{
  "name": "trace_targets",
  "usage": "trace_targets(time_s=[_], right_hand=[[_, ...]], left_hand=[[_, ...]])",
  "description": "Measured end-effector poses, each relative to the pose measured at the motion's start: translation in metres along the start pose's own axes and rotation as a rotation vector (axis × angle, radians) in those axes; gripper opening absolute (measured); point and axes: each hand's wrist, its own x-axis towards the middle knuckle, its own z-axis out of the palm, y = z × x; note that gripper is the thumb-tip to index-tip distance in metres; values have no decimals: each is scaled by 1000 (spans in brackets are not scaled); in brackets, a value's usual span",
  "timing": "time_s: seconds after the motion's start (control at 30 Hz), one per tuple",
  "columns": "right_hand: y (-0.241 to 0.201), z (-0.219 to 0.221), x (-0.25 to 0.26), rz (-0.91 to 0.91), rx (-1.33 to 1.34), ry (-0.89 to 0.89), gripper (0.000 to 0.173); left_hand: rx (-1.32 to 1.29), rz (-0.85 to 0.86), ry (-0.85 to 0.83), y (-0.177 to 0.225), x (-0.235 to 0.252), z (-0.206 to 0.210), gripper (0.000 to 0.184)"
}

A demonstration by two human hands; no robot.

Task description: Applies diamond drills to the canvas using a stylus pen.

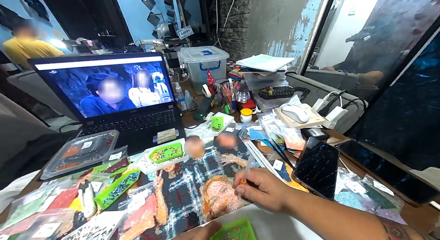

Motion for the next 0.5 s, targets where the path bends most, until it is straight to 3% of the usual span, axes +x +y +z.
trace_targets(time_s=[0.5], right_hand=[[1, 1, 0, -11, -43, -27, 31]], left_hand=[[-3, 4, 22, 2, -2, 1, 56]])
